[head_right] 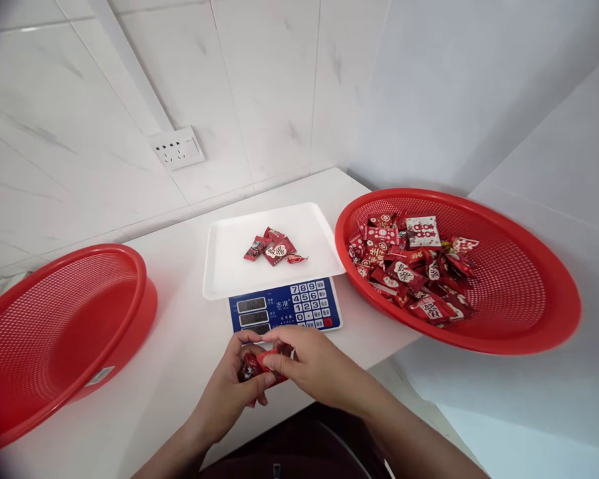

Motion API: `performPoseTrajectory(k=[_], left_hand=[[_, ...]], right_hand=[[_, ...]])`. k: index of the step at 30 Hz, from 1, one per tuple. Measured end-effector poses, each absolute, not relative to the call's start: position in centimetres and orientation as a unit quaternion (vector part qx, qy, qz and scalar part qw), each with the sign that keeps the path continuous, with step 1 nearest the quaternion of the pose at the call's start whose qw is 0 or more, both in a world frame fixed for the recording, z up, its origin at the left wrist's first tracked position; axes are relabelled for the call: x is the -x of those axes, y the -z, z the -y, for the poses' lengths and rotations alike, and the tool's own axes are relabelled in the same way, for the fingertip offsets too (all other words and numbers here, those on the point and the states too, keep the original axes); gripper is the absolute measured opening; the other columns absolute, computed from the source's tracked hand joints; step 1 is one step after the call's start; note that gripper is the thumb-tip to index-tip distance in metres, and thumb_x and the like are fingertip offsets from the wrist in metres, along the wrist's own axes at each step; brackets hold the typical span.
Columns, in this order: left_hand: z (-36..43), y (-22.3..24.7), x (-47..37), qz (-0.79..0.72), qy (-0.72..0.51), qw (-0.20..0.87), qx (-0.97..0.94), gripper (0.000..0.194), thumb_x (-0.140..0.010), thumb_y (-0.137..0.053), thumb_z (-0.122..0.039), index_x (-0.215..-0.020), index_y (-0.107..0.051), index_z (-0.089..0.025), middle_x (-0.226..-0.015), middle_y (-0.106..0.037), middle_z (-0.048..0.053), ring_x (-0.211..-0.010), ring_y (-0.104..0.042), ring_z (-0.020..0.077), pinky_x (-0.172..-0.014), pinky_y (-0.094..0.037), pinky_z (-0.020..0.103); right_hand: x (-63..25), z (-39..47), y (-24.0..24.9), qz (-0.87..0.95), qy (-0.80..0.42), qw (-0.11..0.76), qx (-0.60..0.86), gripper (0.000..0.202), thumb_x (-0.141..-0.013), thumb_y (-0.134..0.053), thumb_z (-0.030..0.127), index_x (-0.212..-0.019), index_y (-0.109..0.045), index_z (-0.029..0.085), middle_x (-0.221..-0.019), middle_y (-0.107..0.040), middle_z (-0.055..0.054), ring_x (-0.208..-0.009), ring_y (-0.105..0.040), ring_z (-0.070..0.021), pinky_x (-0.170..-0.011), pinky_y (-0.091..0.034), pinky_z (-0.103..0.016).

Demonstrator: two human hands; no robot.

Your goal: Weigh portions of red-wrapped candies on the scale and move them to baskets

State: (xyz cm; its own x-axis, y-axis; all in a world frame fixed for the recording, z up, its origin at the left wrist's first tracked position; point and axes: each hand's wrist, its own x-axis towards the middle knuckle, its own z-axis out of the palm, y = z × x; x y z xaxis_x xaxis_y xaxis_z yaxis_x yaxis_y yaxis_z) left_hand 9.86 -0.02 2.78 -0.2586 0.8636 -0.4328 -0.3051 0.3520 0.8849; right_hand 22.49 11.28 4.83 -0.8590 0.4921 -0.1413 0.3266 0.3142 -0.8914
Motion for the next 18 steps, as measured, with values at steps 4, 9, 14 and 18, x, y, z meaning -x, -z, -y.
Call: performPoseTrajectory(k=[4,9,14,18], left_hand=[[0.7,-1.6,-10.9,-0.597,-0.488,0.594,-0.227,0.041,-0.069,-0.07,-0.019,-0.098,-0.042,-0.024,-0.072,-0.055,-0.007,-0.048,-0.052,0.0072,-0.042,-0.043,0.017],[0.8,-1.4,-11.2,-0.582,-0.486,0.606,-0.24,0.04,-0.07,-0.069,-0.02,-0.102,-0.044,-0.024,-0.086,-0.058,-0.001,-0.058,-0.057,0.0088,-0.047,-0.044,0.019],[0.6,-1.8,-10.9,-0.597,-0.457,0.595,-0.285,0.033,-0.076,-0.062,-0.028,-0.105,-0.048,-0.022,-0.084,-0.057,-0.001,-0.059,-0.054,0.0089,-0.046,-0.041,0.019],[0.7,-1.4,-10.9,-0.62,-0.387,0.603,-0.321,0.029,-0.076,-0.06,-0.035,-0.1,-0.052,-0.02,-0.072,-0.051,-0.004,-0.049,-0.045,0.0065,-0.042,-0.035,0.018]], right_hand=[[-23.6,-9.4,-3.7,0.77,-0.566,0.039,0.29,0.014,-0.081,-0.049,0.021,-0.076,-0.063,0.02,-0.076,-0.064,0.0,-0.07,-0.057,-0.0147,-0.064,-0.044,-0.025],[-24.4,-9.5,-3.1,0.742,-0.597,0.039,0.302,0.011,-0.079,-0.049,0.018,-0.074,-0.058,0.02,-0.071,-0.062,0.002,-0.066,-0.054,-0.013,-0.061,-0.041,-0.024],[-24.9,-9.8,-3.3,0.708,-0.631,0.071,0.309,0.009,-0.082,-0.05,0.024,-0.077,-0.056,0.019,-0.07,-0.06,0.002,-0.065,-0.053,-0.0119,-0.062,-0.042,-0.024],[-26.6,-11.0,-4.0,0.688,-0.643,0.084,0.326,0.009,-0.08,-0.055,0.027,-0.076,-0.056,0.019,-0.066,-0.058,0.002,-0.061,-0.052,-0.0105,-0.058,-0.043,-0.024]])
